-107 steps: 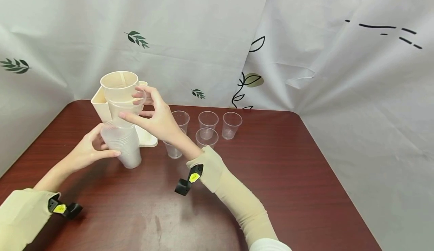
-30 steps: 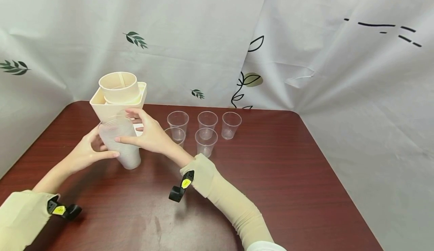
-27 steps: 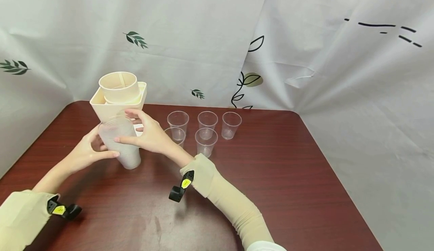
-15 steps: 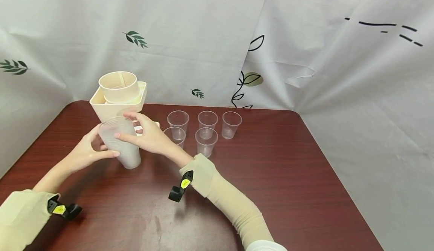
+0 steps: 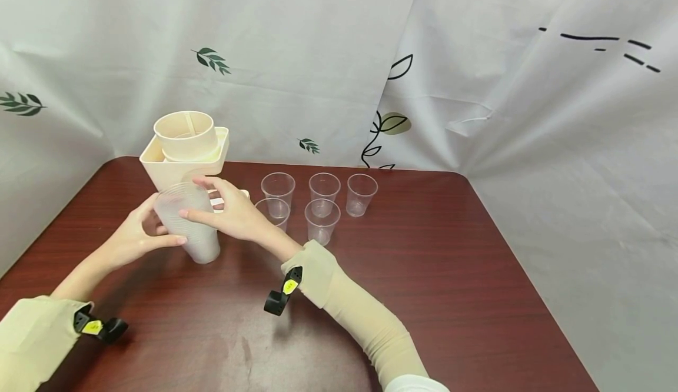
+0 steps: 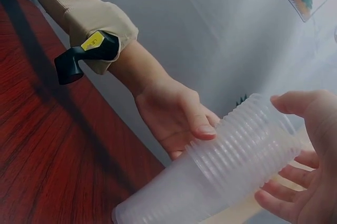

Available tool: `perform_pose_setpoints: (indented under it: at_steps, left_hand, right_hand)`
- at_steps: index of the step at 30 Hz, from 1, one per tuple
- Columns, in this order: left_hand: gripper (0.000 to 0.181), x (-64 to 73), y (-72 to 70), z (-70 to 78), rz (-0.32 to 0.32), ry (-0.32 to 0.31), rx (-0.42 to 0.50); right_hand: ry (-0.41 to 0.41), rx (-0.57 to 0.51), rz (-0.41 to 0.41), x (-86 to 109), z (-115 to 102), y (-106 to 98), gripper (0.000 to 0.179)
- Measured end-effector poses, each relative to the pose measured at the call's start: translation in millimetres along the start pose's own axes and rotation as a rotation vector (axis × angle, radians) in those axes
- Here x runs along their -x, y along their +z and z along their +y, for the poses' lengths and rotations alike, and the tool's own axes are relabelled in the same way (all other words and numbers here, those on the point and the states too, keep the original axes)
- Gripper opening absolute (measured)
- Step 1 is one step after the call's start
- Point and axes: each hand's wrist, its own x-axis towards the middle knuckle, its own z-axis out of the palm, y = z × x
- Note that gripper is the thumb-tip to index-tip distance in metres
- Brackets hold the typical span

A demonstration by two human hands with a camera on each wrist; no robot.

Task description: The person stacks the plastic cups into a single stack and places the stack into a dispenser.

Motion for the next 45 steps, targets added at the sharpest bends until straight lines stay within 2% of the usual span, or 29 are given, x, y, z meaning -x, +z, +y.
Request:
perform_pose_setpoints:
  at_steps: [11,18,28,33,38,45]
  left_hand:
    - [0.07,-0.1,-0.3,0.4,-0.002,-0.003,-0.01]
    - [0.072,0.7,0.4,-1.1,0.004,-0.007,0.002]
    - [0.076,1.8,-0.1,-0.5,0.003,-0.012,0.005]
    - [0.076,2.2,-0.2,0.1,0.008,-0.013,0.007]
    - [0.073,2.2,-0.6,-0.6,0.007,-0.009,0.021]
    - [0.073,2.0,-0.4,-1.1,0.007,-0.008,0.026]
  right_hand:
    - [0.004,-0.017,0.001,1.4,2,-1,0.06]
    - [-0.032,0.013,0.012,3.5,5,-5,0.059]
    - [-0.132,0.145,0.049,12.6,8,-28,0.051]
    - [-0.112,0.156,0.076,18.1,9,-40,0.048]
    - [-0.112,0.117,0.096,23.3,15,-50,0.046]
    - [-0.117,0.165,0.143,33.6,20,-65,0.045]
